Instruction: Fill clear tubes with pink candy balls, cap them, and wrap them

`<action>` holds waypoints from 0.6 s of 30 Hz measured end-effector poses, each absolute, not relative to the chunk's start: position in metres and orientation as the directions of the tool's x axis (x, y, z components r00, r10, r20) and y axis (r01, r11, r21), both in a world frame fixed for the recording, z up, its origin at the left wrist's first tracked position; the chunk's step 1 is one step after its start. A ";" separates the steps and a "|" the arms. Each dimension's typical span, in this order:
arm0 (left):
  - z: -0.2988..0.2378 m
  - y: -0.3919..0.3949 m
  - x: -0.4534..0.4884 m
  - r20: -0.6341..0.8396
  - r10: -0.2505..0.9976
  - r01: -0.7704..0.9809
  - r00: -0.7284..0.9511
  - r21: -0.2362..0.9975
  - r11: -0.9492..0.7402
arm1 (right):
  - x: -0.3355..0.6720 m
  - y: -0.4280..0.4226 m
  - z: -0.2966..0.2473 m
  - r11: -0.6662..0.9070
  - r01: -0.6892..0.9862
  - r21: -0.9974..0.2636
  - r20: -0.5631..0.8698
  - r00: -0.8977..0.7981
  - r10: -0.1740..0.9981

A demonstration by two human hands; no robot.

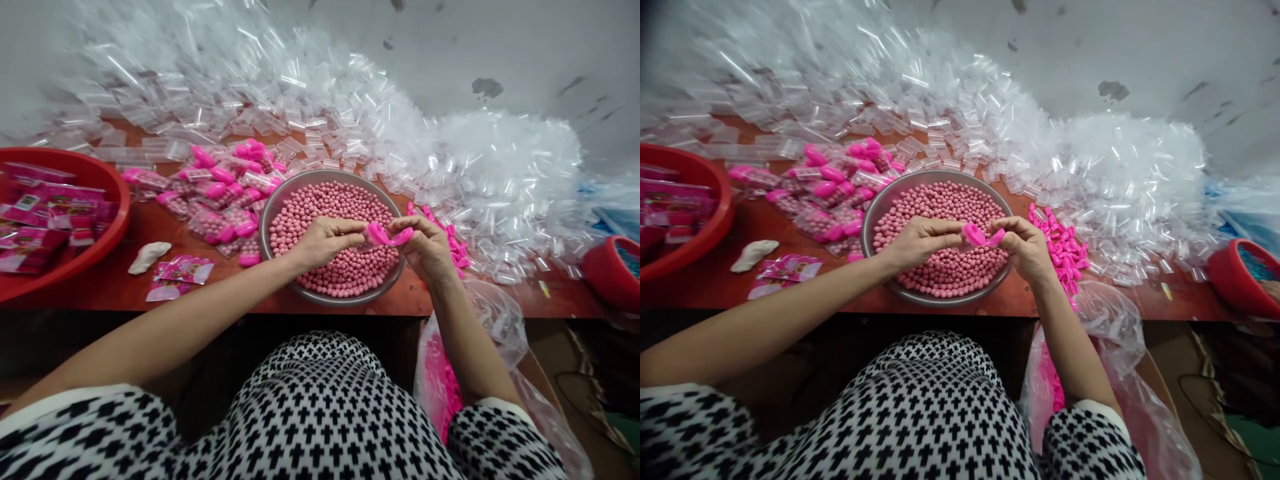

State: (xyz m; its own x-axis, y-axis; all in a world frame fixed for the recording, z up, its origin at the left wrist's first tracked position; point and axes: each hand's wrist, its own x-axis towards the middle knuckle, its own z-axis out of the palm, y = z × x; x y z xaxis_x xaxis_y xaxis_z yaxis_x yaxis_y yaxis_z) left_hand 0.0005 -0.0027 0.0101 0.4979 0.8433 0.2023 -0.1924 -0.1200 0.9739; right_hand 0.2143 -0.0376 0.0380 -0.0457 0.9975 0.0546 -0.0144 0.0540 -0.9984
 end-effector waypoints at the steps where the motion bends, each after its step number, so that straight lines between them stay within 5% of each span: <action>1: 0.009 -0.003 0.000 0.234 0.836 -0.169 0.497 0.971 -0.171 | 0.210 -0.036 0.041 0.005 -0.025 -1.000 0.007 -0.095 0.995; 7: 0.007 -0.003 -0.002 0.372 0.819 -0.087 0.436 0.923 -0.374 | 0.190 -0.034 0.044 -0.357 -0.105 -0.928 -0.297 -0.371 0.880; 18: 0.008 -0.002 0.001 0.373 0.820 -0.072 0.434 0.922 -0.381 | 0.167 -0.032 0.026 -0.319 -0.173 -0.932 -0.283 -0.204 0.937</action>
State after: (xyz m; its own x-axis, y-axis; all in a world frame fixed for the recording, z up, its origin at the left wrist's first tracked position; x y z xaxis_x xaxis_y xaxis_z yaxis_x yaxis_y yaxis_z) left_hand 0.0010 -0.0021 0.0077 0.4340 0.8202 0.3728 -0.0720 -0.3809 0.9218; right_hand 0.1668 -0.0318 0.0263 -0.2038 0.9372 -0.2831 -0.1726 -0.3190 -0.9319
